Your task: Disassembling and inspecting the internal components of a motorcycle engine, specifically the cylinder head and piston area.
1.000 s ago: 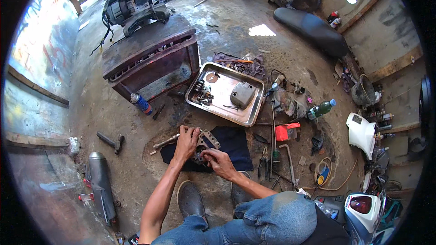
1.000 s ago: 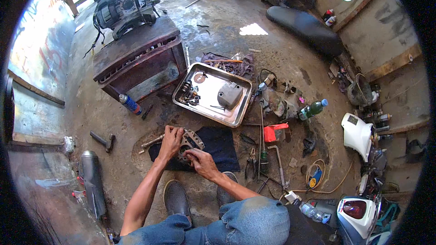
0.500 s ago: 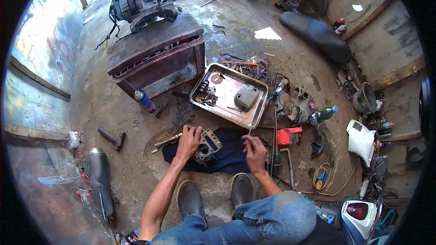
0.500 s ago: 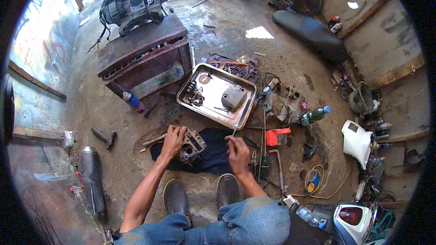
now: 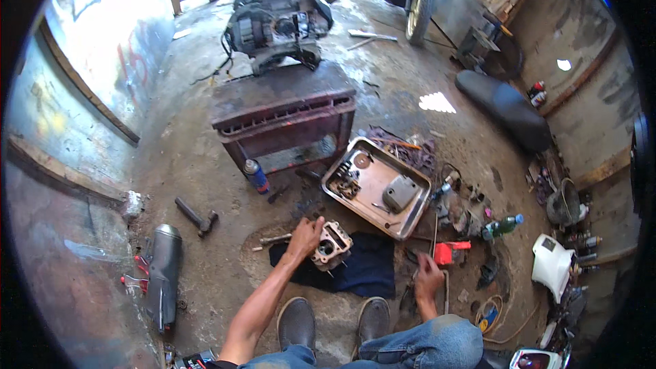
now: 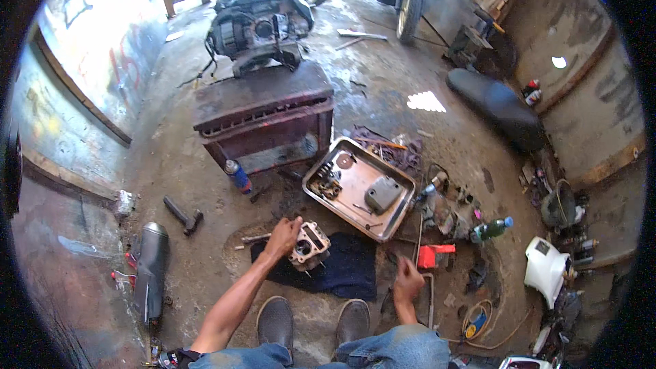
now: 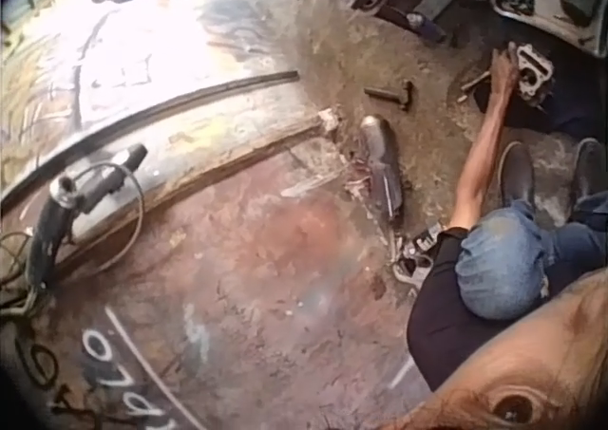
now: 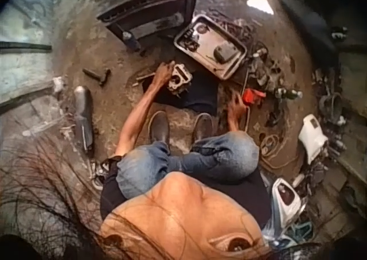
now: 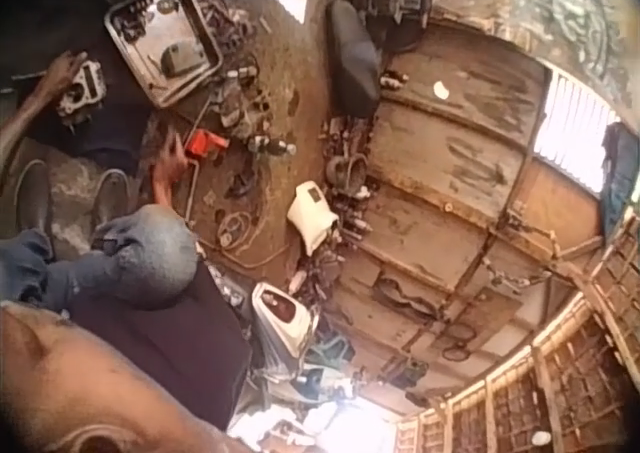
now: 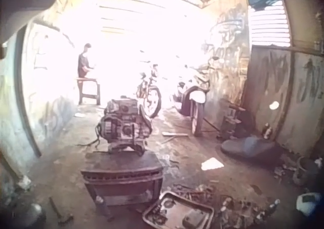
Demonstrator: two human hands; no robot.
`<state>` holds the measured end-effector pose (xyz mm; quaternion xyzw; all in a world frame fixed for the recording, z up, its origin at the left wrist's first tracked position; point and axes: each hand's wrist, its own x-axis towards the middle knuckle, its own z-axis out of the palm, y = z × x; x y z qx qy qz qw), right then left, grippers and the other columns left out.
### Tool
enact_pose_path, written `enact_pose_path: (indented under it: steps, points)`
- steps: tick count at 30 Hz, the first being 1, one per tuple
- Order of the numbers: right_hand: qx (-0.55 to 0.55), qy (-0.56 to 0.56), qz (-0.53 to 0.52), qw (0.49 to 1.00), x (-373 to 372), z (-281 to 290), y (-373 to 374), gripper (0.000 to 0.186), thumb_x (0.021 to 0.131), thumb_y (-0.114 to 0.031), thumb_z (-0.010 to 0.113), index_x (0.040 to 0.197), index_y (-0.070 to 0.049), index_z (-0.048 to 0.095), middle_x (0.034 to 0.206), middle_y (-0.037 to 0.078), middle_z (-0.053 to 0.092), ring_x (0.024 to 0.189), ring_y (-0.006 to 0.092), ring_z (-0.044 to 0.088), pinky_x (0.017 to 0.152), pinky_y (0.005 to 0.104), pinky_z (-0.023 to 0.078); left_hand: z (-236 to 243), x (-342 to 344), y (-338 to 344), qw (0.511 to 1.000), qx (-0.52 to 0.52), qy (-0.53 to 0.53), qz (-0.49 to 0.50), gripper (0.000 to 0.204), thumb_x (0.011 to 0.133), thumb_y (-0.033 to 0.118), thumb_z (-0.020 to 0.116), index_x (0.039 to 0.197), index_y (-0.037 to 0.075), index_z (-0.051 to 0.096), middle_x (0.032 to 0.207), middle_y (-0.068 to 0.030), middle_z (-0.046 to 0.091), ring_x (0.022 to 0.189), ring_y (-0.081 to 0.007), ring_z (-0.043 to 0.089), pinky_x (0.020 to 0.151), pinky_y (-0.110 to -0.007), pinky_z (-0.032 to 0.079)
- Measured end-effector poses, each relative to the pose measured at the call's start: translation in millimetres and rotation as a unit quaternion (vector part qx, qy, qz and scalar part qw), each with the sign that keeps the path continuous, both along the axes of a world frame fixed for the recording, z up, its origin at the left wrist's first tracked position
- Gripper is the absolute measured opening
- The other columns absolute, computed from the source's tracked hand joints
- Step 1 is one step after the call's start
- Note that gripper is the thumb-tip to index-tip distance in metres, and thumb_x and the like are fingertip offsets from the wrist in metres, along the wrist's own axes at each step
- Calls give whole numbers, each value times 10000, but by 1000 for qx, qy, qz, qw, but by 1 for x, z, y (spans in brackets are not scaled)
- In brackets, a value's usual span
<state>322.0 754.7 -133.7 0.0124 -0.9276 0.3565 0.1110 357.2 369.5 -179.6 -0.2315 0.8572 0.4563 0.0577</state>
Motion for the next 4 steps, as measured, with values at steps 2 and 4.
enact_pose_path:
  steps: [2,4]
  points:
    - [-40,-189,-90,977,49,-6,50,356,1023,-292,660,1315,-90,675,1042,178,768,844,194,720,769,337,555,4,11,-10,1000,-4,-17,6,690,1091,522,331,1119,-52,714,1175,-337,606,1121,-512,590,1029,-532,455]
    - [-97,-280,-150,943,51,-39,143,431,1044,-312,630,1446,-157,616,1115,181,768,860,225,732,781,348,569,4,7,-8,1000,3,-4,-1,681,1091,519,336,1129,-46,713,1172,-336,607,1120,-512,589,1023,-536,457]
